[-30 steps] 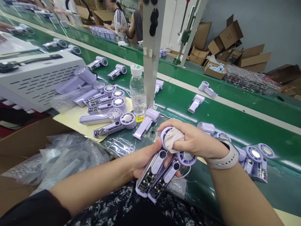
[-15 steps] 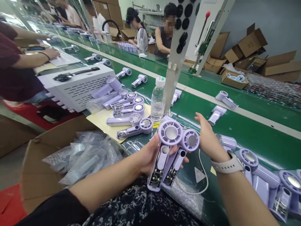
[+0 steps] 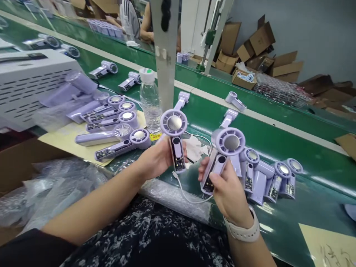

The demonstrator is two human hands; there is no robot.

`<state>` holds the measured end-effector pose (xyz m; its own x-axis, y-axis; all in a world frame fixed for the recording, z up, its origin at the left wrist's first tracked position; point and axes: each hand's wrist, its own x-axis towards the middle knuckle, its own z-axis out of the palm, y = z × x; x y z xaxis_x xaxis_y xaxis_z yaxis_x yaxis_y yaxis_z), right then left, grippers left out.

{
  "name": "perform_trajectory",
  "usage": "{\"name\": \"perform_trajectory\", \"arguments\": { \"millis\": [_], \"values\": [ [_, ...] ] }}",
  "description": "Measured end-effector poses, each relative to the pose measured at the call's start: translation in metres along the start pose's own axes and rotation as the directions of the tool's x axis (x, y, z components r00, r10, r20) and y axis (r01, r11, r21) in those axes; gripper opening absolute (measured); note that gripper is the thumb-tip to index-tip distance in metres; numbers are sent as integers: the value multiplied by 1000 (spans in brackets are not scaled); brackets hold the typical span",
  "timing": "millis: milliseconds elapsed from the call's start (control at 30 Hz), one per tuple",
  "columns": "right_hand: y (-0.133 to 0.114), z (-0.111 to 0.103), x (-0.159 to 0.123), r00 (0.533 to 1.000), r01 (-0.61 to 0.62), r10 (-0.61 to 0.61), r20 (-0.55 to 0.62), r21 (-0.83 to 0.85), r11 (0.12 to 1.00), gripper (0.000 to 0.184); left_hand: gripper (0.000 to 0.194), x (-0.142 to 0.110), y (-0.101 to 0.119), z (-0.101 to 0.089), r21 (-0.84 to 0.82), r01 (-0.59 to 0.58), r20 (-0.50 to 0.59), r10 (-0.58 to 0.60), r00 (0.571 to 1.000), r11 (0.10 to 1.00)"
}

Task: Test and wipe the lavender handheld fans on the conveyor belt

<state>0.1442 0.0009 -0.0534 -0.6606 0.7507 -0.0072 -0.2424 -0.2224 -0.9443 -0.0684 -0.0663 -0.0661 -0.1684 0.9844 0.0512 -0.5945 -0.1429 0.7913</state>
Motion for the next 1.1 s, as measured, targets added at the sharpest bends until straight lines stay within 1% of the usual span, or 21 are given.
{"name": "perform_trajectory", "arguments": {
  "millis": [33,100,200,267,400,500,633,700,800,933,1000,1100],
  "values": [
    [-1,-1,-2,1000,13,-13,-10,24,1000,32,50,-1,-4,5,-33,35,33,-34,999,999],
    [-2,-2,-6,999,47,-46,-25,47,998,29,52,-6,-11,16,-40,46,112,-41,993,998],
    [-1,-5,-14,998,62,-60,-35,34,998,24,49,-13,-14,28,18,32,218,-35,975,999],
    [1,-7,-18,998,42,-41,-43,34,999,21,47,-13,-15,31,65,31,241,-46,969,997],
    [7,-12,-19,998,17,-12,-67,63,998,18,46,-9,-16,31,185,6,197,-43,979,983],
    [10,-13,-16,997,-38,44,-56,90,995,18,49,-9,-16,31,229,34,147,-69,987,973],
    [12,-11,-16,997,-53,61,-44,164,985,22,48,-11,-18,34,182,131,140,-158,977,975],
    [10,-9,-17,997,-56,65,-40,184,981,23,47,-11,-19,35,158,150,143,-173,974,976],
    [6,-8,-17,997,-70,74,-25,153,986,23,49,-10,-19,37,146,119,145,-140,979,982],
    [2,-8,-15,997,-69,73,-33,106,992,26,44,-9,-17,37,144,88,179,-113,977,986],
    [3,-8,-14,997,-59,64,-51,100,993,27,43,-7,-19,36,129,85,156,-105,982,988],
    [8,-8,-13,994,-49,59,-94,114,992,24,39,-2,-24,34,97,106,74,-114,991,990]
  ]
}}
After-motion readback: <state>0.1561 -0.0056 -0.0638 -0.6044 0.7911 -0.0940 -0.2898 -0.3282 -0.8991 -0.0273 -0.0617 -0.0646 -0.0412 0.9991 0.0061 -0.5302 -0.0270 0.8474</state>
